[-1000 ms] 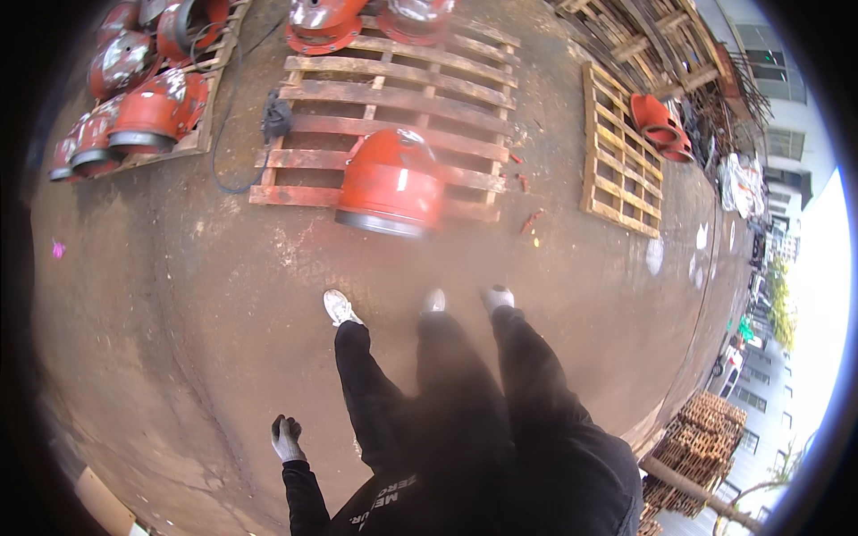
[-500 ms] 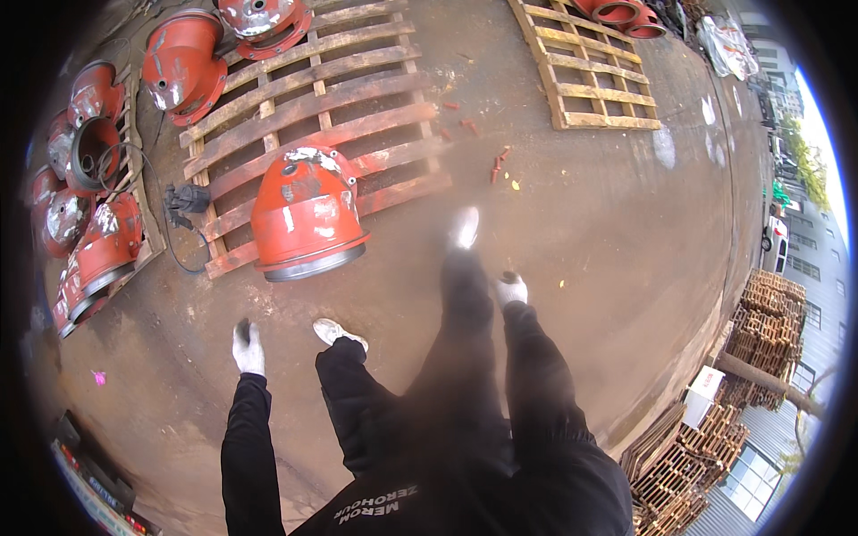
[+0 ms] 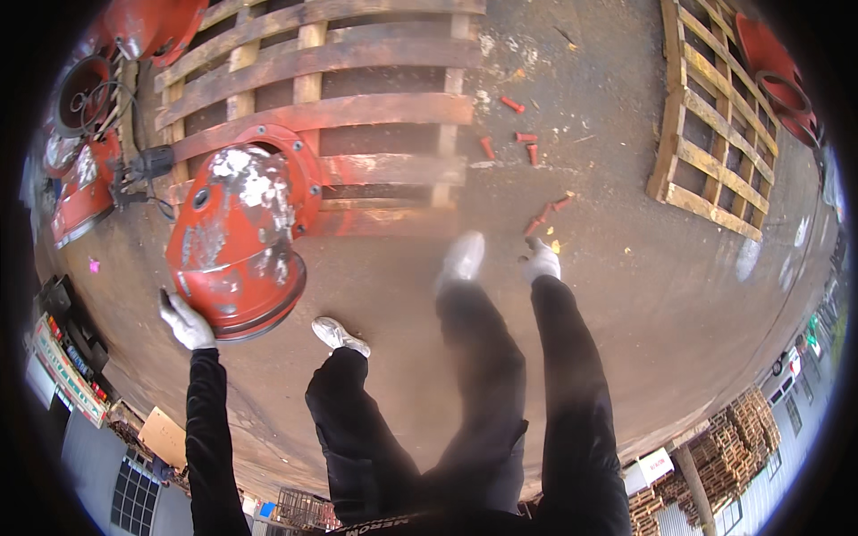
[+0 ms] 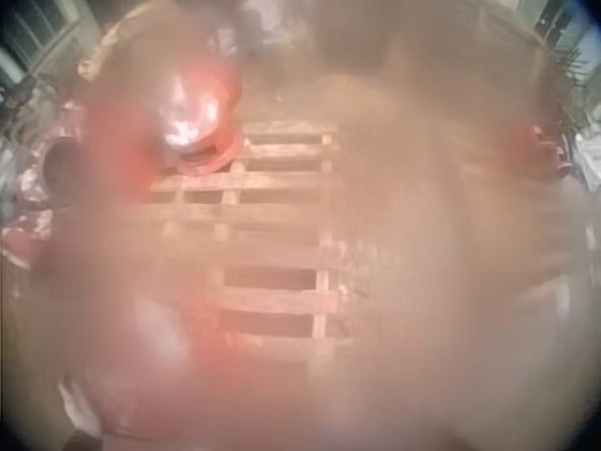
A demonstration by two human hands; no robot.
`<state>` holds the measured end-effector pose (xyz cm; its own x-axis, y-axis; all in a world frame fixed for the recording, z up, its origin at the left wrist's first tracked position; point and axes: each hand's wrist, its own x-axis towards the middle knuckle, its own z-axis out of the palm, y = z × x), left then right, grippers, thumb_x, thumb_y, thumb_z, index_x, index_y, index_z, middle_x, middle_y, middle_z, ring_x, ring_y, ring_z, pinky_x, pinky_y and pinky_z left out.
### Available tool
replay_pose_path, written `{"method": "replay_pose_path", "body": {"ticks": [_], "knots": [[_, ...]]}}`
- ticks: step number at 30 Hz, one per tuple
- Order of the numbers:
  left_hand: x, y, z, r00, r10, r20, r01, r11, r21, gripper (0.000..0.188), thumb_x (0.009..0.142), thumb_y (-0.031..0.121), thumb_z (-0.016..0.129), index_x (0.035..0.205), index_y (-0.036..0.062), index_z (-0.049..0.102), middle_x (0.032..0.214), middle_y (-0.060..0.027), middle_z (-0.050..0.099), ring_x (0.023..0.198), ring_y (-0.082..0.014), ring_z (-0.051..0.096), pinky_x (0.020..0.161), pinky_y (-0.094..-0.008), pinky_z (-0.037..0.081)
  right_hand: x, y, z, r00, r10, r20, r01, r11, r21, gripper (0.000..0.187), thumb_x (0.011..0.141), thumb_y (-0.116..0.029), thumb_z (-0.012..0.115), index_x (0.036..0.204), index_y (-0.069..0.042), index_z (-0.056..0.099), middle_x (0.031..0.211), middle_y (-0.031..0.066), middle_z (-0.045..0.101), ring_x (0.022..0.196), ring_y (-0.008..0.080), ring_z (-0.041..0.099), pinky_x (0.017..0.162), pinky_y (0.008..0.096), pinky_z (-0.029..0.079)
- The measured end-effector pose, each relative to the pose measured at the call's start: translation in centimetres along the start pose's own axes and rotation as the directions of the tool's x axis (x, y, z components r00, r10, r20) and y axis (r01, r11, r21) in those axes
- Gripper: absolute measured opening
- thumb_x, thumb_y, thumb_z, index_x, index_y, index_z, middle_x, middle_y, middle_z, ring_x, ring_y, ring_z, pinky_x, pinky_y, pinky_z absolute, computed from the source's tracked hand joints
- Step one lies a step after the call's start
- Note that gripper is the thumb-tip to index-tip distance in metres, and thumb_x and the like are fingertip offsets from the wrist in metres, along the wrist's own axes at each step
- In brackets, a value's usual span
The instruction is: The person picks up red metal parts from a wooden pallet, inserts small red plastic plugs into holes, and then uses a spray gun to apply red paint to the parts. The person handles the parts one at a time, rotating them to cover all sides, and places them back on the pallet after painting.
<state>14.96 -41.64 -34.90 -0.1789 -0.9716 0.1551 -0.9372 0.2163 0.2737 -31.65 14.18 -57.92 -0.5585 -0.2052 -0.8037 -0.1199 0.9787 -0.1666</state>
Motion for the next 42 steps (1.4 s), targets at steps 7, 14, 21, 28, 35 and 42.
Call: {"method": "replay_pose_path", "body": {"ticks": [7, 14, 21, 28, 35, 42], "knots": [[1.2, -2.1, -0.3, 0.974, -0.228, 0.012, 0.220, 0.925, -0.311, 0.060, 0.113, 0.041, 0.044, 0.155, -0.0009, 0.041, 0.159, -0.0168, 0.045, 0.144, -0.0303, 0.047, 0.120, -0.0423, 0.042, 8.1, 3.8, 3.0, 0.997, -0.034, 0.068, 0.062, 0.882, -0.468, 0.056, 0.083, -0.013, 0.070, 0.138, -0.016, 0.060, 0.143, 0.0146, 0.059, 0.128, 0.0365, 0.060, 0.106, 0.0472, 0.051], [1.7, -3.9, -1.1, 0.975, -0.218, -0.042, 0.191, 0.923, -0.335, 0.058, 0.112, 0.044, 0.044, 0.153, 0.0030, 0.046, 0.152, -0.0125, 0.054, 0.144, -0.0229, 0.049, 0.117, -0.0382, 0.040, 14.7, 8.4, 4.8, 0.616, -0.758, 0.213, 0.574, 0.247, -0.781, 0.009, 0.086, -0.018, 0.060, 0.095, -0.017, 0.062, 0.103, 0.0074, 0.060, 0.107, 0.0288, 0.060, 0.097, 0.0431, 0.048], [1.3, -3.9, 0.0, 0.986, 0.030, -0.162, -0.070, 0.967, -0.247, 0.051, 0.113, 0.037, 0.047, 0.148, 0.0010, 0.054, 0.142, -0.0139, 0.062, 0.134, -0.0223, 0.056, 0.117, -0.0352, 0.038, 9.6, 2.2, 1.9, 0.716, -0.674, -0.181, 0.571, 0.714, -0.405, 0.028, 0.078, -0.007, 0.077, 0.106, -0.008, 0.071, 0.109, 0.0085, 0.067, 0.105, 0.0298, 0.065, 0.093, 0.0474, 0.051], [0.3, -1.0, 0.7, 0.958, 0.011, -0.286, -0.072, 0.977, -0.201, 0.055, 0.110, 0.046, 0.051, 0.143, 0.0020, 0.057, 0.138, -0.0181, 0.065, 0.129, -0.0286, 0.061, 0.111, -0.0372, 0.043, 3.0, -23.0, 7.3, 0.307, -0.921, -0.242, 0.948, 0.275, 0.157, 0.029, 0.092, -0.002, 0.075, 0.120, -0.003, 0.065, 0.115, 0.0073, 0.067, 0.106, 0.0181, 0.068, 0.095, 0.0318, 0.054], [-0.6, 0.5, 1.0, 0.938, 0.044, -0.343, -0.105, 0.981, -0.162, 0.051, 0.108, 0.043, 0.053, 0.140, 0.0028, 0.058, 0.135, -0.0212, 0.066, 0.125, -0.0368, 0.064, 0.107, -0.0416, 0.047, -1.2, -40.2, 23.0, 0.236, -0.946, -0.223, 0.965, 0.201, 0.169, 0.029, 0.089, -0.022, 0.077, 0.112, -0.006, 0.071, 0.116, 0.0170, 0.071, 0.105, 0.0397, 0.069, 0.094, 0.0460, 0.055], [-0.7, 0.6, 1.3, 0.923, 0.065, -0.380, -0.141, 0.974, -0.176, 0.046, 0.108, 0.042, 0.055, 0.134, 0.0049, 0.062, 0.130, -0.0183, 0.069, 0.120, -0.0363, 0.066, 0.103, -0.0419, 0.050, -0.7, -40.5, 28.3, 0.272, -0.894, -0.357, 0.962, 0.251, 0.104, 0.032, 0.087, -0.022, 0.076, 0.116, -0.010, 0.072, 0.111, 0.0176, 0.070, 0.108, 0.0402, 0.067, 0.095, 0.0483, 0.054]]}}
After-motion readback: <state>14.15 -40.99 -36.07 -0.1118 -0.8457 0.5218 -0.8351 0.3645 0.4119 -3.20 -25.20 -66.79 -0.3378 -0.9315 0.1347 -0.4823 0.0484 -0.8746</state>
